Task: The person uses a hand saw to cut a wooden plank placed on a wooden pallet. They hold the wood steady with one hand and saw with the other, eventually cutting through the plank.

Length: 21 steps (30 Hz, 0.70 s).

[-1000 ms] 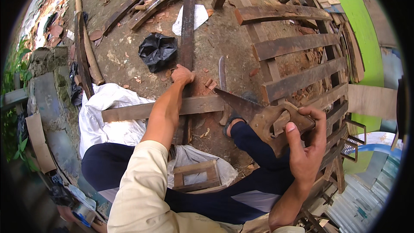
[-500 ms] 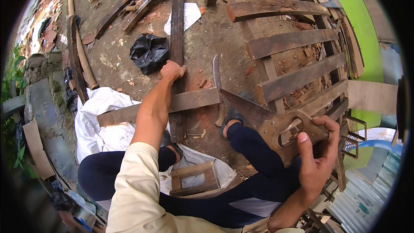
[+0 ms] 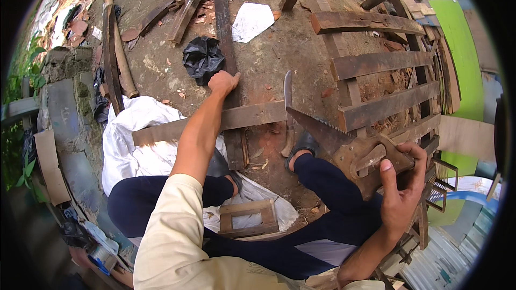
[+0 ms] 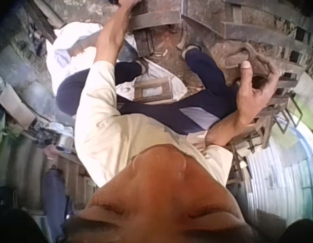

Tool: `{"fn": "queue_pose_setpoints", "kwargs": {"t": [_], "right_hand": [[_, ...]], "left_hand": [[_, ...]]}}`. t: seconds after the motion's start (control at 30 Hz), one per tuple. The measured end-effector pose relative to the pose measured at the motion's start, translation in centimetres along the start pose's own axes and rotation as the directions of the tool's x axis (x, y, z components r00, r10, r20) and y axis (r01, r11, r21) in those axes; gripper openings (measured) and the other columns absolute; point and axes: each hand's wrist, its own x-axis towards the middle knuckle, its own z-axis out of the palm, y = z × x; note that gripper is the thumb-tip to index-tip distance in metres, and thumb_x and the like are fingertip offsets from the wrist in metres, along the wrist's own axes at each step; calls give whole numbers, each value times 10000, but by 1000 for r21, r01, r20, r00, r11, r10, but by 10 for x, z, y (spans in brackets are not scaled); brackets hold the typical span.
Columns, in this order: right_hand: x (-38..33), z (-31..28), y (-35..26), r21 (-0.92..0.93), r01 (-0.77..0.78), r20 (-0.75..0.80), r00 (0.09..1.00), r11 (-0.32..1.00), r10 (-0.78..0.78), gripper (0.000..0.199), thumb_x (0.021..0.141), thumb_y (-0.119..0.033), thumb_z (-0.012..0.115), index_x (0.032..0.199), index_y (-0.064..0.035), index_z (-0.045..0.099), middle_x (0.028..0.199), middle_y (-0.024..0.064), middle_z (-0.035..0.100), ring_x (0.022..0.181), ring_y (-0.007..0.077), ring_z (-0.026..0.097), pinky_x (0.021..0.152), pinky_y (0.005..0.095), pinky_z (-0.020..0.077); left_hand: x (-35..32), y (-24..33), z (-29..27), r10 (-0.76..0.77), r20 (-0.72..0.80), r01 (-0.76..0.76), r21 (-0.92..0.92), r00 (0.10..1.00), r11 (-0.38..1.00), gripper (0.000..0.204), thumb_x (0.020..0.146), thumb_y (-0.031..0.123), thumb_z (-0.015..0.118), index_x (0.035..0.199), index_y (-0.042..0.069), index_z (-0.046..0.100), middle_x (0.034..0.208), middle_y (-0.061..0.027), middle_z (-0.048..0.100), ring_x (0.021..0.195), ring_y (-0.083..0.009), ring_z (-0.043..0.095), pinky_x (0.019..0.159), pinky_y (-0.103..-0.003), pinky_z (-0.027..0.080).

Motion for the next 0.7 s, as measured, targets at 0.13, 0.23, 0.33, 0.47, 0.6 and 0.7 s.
{"fn": "queue_pose_setpoints", "kwargs": {"t": [0.13,0.23,0.33,0.47,0.6,0.7], "right_hand": [[-3,5,0,6,11,0,1000,1000,-11,308,959,-70,686,1237,-25,560,1148,56,594,1052,132,576,950,276,448],[-5,6,3,8,37,-9,999,999,-37,310,959,-80,690,1239,-27,568,1112,47,604,1011,120,581,916,266,456],[-4,5,4,25,66,-17,998,998,-66,313,955,-88,696,1240,-39,575,1037,30,619,913,94,578,821,244,464],[-4,3,-2,-5,1,-4,1000,1000,-1,294,950,-95,696,1224,-67,594,943,14,630,778,63,550,679,222,443],[0,6,2,-1,100,-36,994,995,-100,267,944,-101,692,1196,-68,608,926,10,635,755,65,544,660,224,439],[3,6,4,-4,144,-32,989,990,-144,276,937,-98,694,1197,-72,605,922,9,641,763,68,548,674,236,447]], "left_hand": [[-9,-27,11,-62,-76,56,-70,995,996,1022,856,857,473,1285,-54,652,1341,-252,653,1253,-415,632,1026,-492,508],[-30,-42,17,41,3,-40,-72,999,997,1180,830,932,354,1332,-107,598,1334,-284,645,1260,-425,623,1042,-510,485],[-41,-68,12,116,185,-111,-38,976,993,1206,823,947,320,1432,-73,529,1308,-305,650,1259,-425,621,1042,-506,481],[-74,-97,4,348,201,-361,30,916,932,1213,751,966,437,1502,15,488,1267,-297,672,1243,-419,628,1028,-492,492],[-104,-106,-7,470,208,-510,234,858,828,1215,637,893,678,1493,64,442,1276,-263,670,1201,-415,646,982,-500,524],[-93,-148,5,570,79,-564,307,818,767,1127,638,766,775,1471,102,409,1263,-257,664,1168,-416,659,947,-514,543]]}}
